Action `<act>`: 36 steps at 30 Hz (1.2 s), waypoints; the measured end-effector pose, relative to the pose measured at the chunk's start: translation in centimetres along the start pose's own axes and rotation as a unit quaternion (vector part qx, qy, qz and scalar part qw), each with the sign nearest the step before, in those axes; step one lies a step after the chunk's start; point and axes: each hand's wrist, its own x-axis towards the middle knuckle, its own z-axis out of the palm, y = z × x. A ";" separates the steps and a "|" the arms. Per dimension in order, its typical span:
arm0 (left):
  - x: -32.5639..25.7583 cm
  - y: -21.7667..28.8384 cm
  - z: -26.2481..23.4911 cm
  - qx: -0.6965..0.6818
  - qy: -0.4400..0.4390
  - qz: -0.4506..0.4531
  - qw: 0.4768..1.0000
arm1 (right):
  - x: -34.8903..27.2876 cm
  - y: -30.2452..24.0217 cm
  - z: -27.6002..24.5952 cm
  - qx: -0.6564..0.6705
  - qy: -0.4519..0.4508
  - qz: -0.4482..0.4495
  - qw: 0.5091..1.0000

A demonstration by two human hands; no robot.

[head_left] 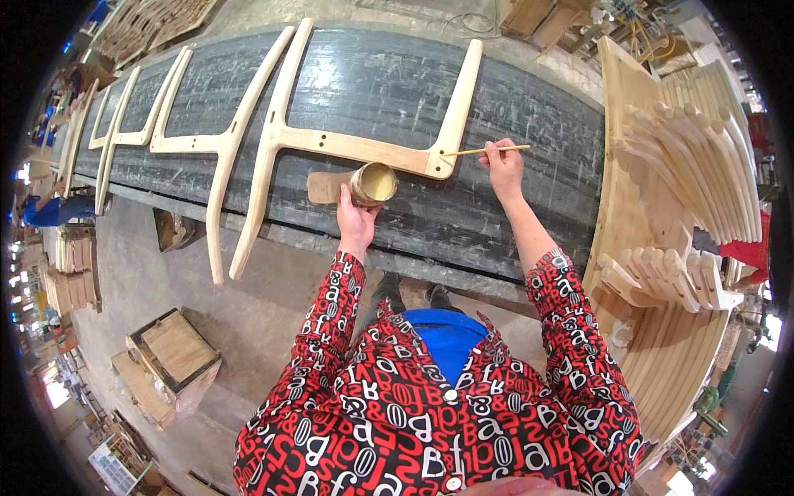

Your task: The person applies glue to the pre-drilled holes of wooden chair leg frames using a small brush and a container of glue. They repeatedly dip the brush into the container and apply glue to each hole on multiple frames laid out on a workbench.

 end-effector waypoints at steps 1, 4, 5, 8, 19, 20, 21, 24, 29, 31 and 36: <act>-0.1 -0.1 0.1 0.002 0.010 0.000 1.000 | -0.1 0.6 0.0 0.030 0.014 0.007 0.999; -0.2 -0.2 0.0 0.000 0.019 0.004 1.000 | -0.9 1.6 -0.5 0.013 0.012 0.041 0.999; -0.3 -0.2 -0.2 -0.002 0.020 0.008 1.000 | -1.2 1.7 -0.4 0.006 0.006 0.051 0.999; -0.2 -0.5 -0.6 -0.012 0.012 0.003 1.000 | -1.6 1.3 -0.3 -0.004 -0.010 0.029 1.000; -0.9 -1.8 0.7 0.008 0.013 0.014 1.000 | -0.9 -2.5 3.3 -0.318 -0.243 -0.252 0.881; -1.1 -1.8 0.7 0.007 0.018 0.015 1.000 | -0.7 -2.9 3.4 -0.310 -0.243 -0.218 0.893; -1.2 -1.9 0.7 0.006 0.014 0.012 1.000 | -0.5 -3.2 3.4 -0.302 -0.242 -0.184 0.904; -1.2 -1.8 0.3 0.001 0.002 0.013 1.000 | -0.1 -3.7 3.3 -0.333 -0.257 -0.183 0.889; -0.7 -2.2 1.0 0.002 -0.006 0.023 1.000 | -0.1 -4.5 1.3 -0.301 -0.310 -0.236 0.870; -0.2 -2.3 1.1 0.004 0.000 0.026 1.000 | -0.3 -4.8 0.3 -0.246 -0.329 -0.242 0.879; 1.2 -2.3 2.3 0.042 0.013 0.033 0.998 | -1.8 -3.6 -0.6 0.040 -0.152 -0.012 0.988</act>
